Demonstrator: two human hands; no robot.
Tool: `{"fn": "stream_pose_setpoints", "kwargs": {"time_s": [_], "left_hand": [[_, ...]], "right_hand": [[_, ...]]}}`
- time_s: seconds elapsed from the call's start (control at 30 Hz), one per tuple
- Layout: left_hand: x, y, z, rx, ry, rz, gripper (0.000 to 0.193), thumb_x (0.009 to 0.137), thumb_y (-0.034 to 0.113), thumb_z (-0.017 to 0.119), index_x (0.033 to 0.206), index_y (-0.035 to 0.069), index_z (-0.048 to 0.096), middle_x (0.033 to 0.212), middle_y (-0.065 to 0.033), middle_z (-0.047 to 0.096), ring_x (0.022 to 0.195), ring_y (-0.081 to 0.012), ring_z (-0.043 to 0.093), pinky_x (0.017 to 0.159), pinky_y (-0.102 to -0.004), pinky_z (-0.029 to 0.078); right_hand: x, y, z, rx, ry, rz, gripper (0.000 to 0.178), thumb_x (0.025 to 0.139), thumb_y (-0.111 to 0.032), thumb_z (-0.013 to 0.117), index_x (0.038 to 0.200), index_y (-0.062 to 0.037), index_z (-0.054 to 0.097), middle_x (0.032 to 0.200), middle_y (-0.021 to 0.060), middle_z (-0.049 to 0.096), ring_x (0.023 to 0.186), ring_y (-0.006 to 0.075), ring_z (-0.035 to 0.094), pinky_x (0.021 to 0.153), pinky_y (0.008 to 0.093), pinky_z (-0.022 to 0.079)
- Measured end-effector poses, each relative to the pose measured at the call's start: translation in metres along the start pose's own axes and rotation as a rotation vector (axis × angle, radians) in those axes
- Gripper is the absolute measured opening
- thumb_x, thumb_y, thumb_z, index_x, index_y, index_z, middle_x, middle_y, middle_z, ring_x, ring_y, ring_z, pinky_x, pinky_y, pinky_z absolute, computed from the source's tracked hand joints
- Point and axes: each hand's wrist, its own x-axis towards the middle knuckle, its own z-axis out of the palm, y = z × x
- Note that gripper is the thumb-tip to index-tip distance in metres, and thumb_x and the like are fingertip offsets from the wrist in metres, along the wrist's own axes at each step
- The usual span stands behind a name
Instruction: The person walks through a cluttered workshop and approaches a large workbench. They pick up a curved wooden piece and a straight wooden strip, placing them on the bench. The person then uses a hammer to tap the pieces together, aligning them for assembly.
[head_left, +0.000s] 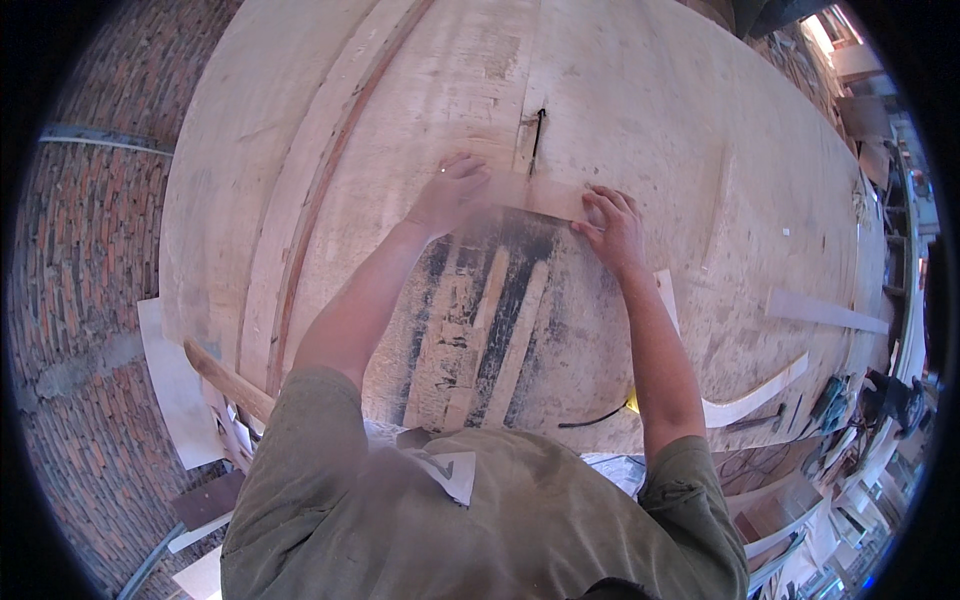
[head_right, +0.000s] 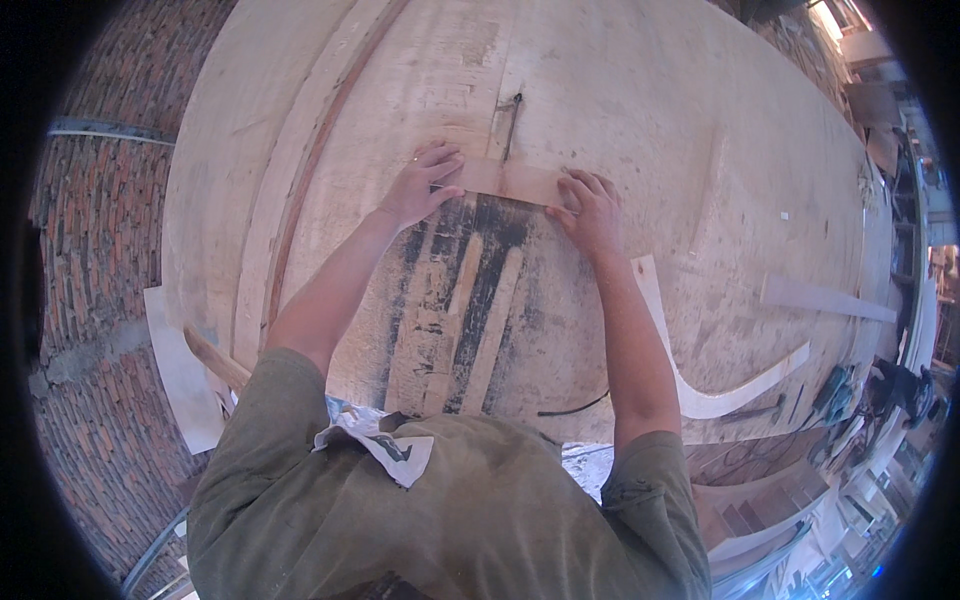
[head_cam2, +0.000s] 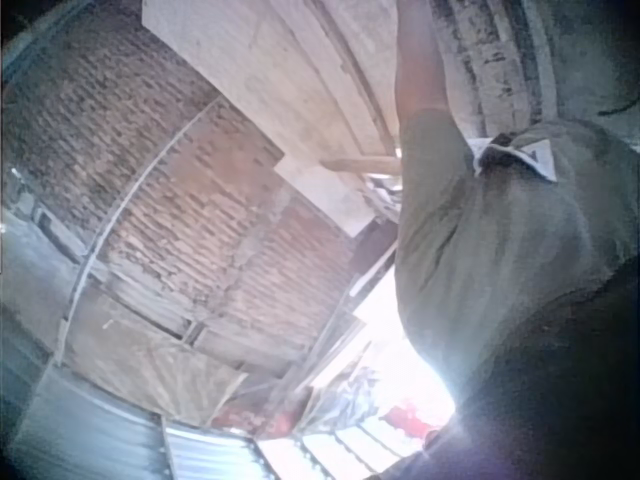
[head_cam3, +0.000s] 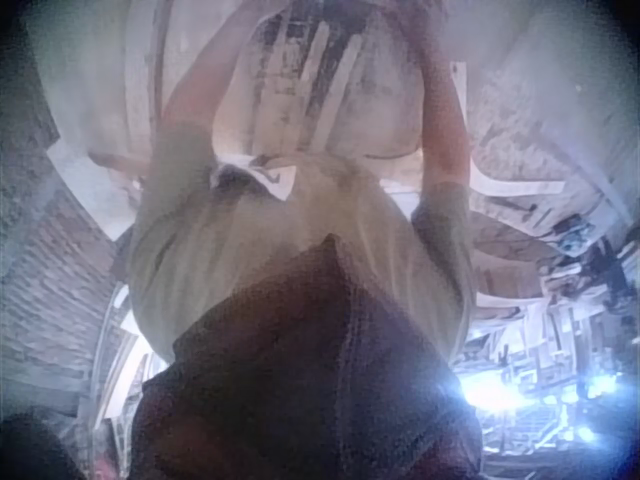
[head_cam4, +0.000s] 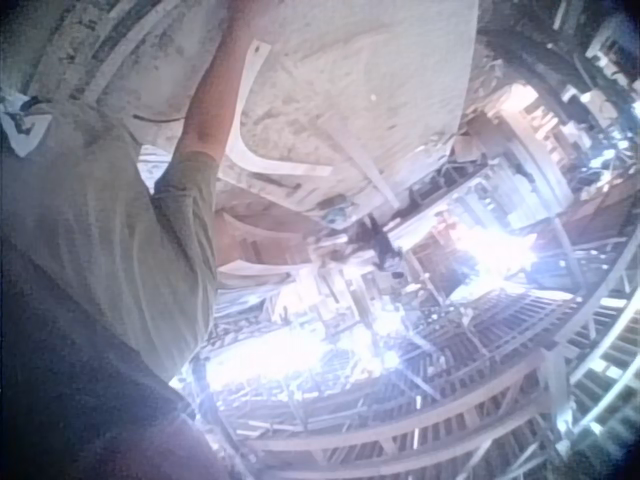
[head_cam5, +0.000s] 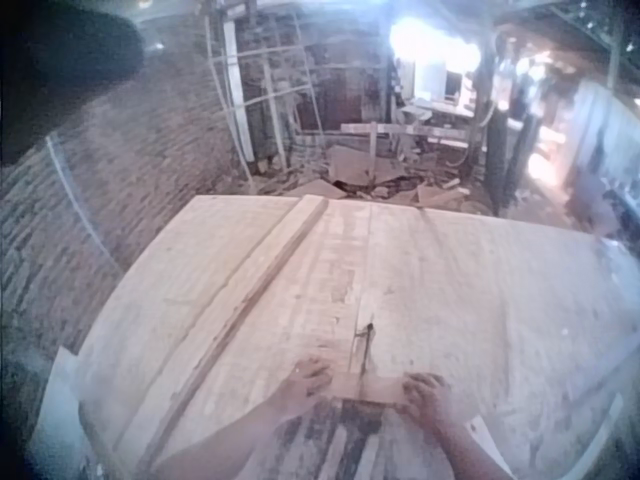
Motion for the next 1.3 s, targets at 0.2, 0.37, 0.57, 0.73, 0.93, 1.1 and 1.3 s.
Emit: {"fn": "stream_pose_setpoints", "kwargs": {"time_s": [0.2,0.37,0.57,0.73,0.93,1.1,1.3], "left_hand": [[0.002,-0.002,0.002,-0.003,0.008,-0.002,0.056,0.083,0.026,0.081,0.135,0.011,0.065,0.148,-0.0097,0.055,0.147,-0.0305,0.039,0.123,-0.0439,0.029],[0.004,-0.003,0.003,-0.027,0.008,-0.031,0.057,0.083,0.025,0.082,0.135,0.011,0.065,0.147,-0.0102,0.056,0.147,-0.0307,0.039,0.122,-0.0419,0.032],[0.008,-0.001,0.000,0.038,0.004,-0.017,0.056,0.084,0.026,0.081,0.135,0.010,0.065,0.148,-0.0100,0.055,0.147,-0.0306,0.038,0.122,-0.0408,0.034],[0.012,-0.001,-0.001,0.039,-0.012,-0.037,0.056,0.084,0.025,0.081,0.135,0.010,0.065,0.148,-0.0092,0.055,0.148,-0.0302,0.038,0.122,-0.0410,0.034],[0.016,-0.005,0.000,0.019,0.017,-0.010,0.056,0.080,0.022,0.084,0.132,0.009,0.067,0.145,-0.0095,0.058,0.145,-0.0313,0.042,0.121,-0.0410,0.035],[0.019,-0.009,0.001,0.013,0.025,0.006,0.056,0.080,0.021,0.084,0.132,0.009,0.067,0.144,-0.0106,0.058,0.144,-0.0308,0.043,0.120,-0.0402,0.037],[0.023,-0.009,0.000,-0.041,0.012,-0.023,0.055,0.083,0.022,0.081,0.134,0.010,0.066,0.147,-0.0108,0.056,0.146,-0.0303,0.040,0.121,-0.0403,0.034]], "right_hand": [[0.002,0.001,0.001,0.002,0.011,-0.001,0.050,0.075,-0.030,0.085,0.121,-0.0146,0.071,0.136,0.0053,0.063,0.132,0.0337,0.051,0.112,0.0486,0.040],[0.005,0.004,0.002,0.011,0.010,-0.014,0.051,0.076,-0.030,0.085,0.122,-0.0145,0.071,0.137,0.0057,0.063,0.132,0.0352,0.051,0.111,0.0495,0.040],[0.007,0.004,0.002,-0.001,-0.018,0.020,0.053,0.076,-0.030,0.085,0.124,-0.0150,0.070,0.140,0.0057,0.061,0.135,0.0344,0.048,0.113,0.0494,0.039],[0.009,0.004,0.001,-0.007,-0.027,0.028,0.053,0.077,-0.030,0.084,0.125,-0.0146,0.069,0.141,0.0059,0.060,0.137,0.0342,0.046,0.114,0.0486,0.038],[0.012,0.004,0.002,0.003,-0.024,0.037,0.051,0.077,-0.030,0.084,0.124,-0.0143,0.070,0.140,0.0059,0.061,0.136,0.0334,0.047,0.113,0.0481,0.039],[0.014,0.005,0.003,-0.002,-0.011,0.044,0.052,0.076,-0.031,0.085,0.123,-0.0142,0.070,0.140,0.0053,0.062,0.135,0.0332,0.048,0.113,0.0477,0.040],[0.018,0.007,0.003,-0.001,-0.002,0.042,0.052,0.076,-0.031,0.085,0.124,-0.0147,0.070,0.140,0.0048,0.061,0.135,0.0327,0.049,0.112,0.0478,0.040]]}}
